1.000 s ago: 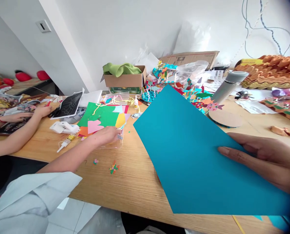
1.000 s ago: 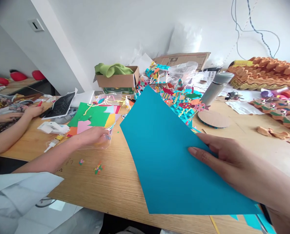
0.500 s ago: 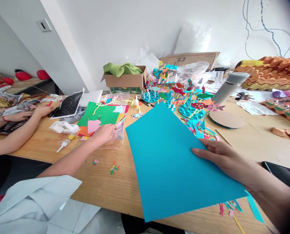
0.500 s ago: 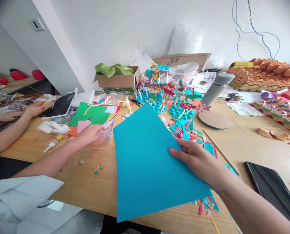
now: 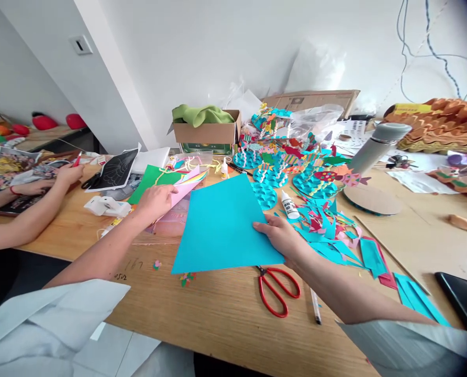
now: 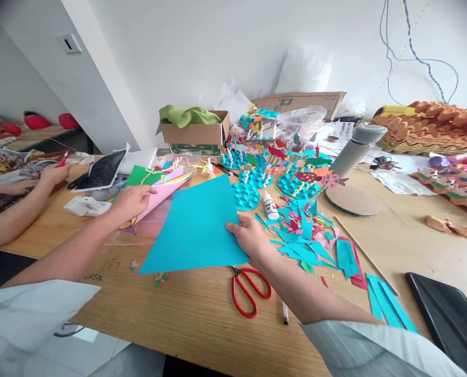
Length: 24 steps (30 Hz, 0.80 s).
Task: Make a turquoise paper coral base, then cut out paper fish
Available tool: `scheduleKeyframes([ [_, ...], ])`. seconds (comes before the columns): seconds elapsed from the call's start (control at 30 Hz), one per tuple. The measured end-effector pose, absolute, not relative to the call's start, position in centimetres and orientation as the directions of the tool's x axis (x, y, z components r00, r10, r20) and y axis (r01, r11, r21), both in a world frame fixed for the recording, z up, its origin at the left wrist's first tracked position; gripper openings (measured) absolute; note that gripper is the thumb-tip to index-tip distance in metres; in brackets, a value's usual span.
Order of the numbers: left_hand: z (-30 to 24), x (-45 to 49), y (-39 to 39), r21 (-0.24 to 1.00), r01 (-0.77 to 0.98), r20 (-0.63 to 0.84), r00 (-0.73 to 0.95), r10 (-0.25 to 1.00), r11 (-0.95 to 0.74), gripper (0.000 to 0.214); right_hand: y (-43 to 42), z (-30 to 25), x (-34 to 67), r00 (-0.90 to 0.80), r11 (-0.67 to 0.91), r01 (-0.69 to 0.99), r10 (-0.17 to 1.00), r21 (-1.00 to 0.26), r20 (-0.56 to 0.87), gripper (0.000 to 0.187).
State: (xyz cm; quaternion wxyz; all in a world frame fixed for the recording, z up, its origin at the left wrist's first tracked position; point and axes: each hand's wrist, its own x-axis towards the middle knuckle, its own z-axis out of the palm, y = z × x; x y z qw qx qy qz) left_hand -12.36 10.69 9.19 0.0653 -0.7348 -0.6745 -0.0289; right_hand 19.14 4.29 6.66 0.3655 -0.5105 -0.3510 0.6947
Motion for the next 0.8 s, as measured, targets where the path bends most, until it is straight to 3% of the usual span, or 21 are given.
scheduleKeyframes([
  [0.17,9.7,-13.3,11.1,-0.057,0.995,0.175,0.094,0.98,-0.085,0.041,6.6,5.2,15.3,-0.183,-0.429,-0.195,0.899,-0.882,-0.397,0.038],
  [0.43,10.3,-12.7,10.7,-0.097,0.989,0.183,0.125,0.975,-0.109,0.041,9.7,1.0,9.7,-0.138,-0.353,-0.152,0.932,-0.923,-0.334,0.023],
  [0.8,8.7,-12.2,10.3,-0.154,0.975,0.191,0.19,0.963,-0.161,0.042,12.6,-1.8,4.7,-0.115,-0.391,-0.117,0.919,-0.913,-0.378,0.021],
])
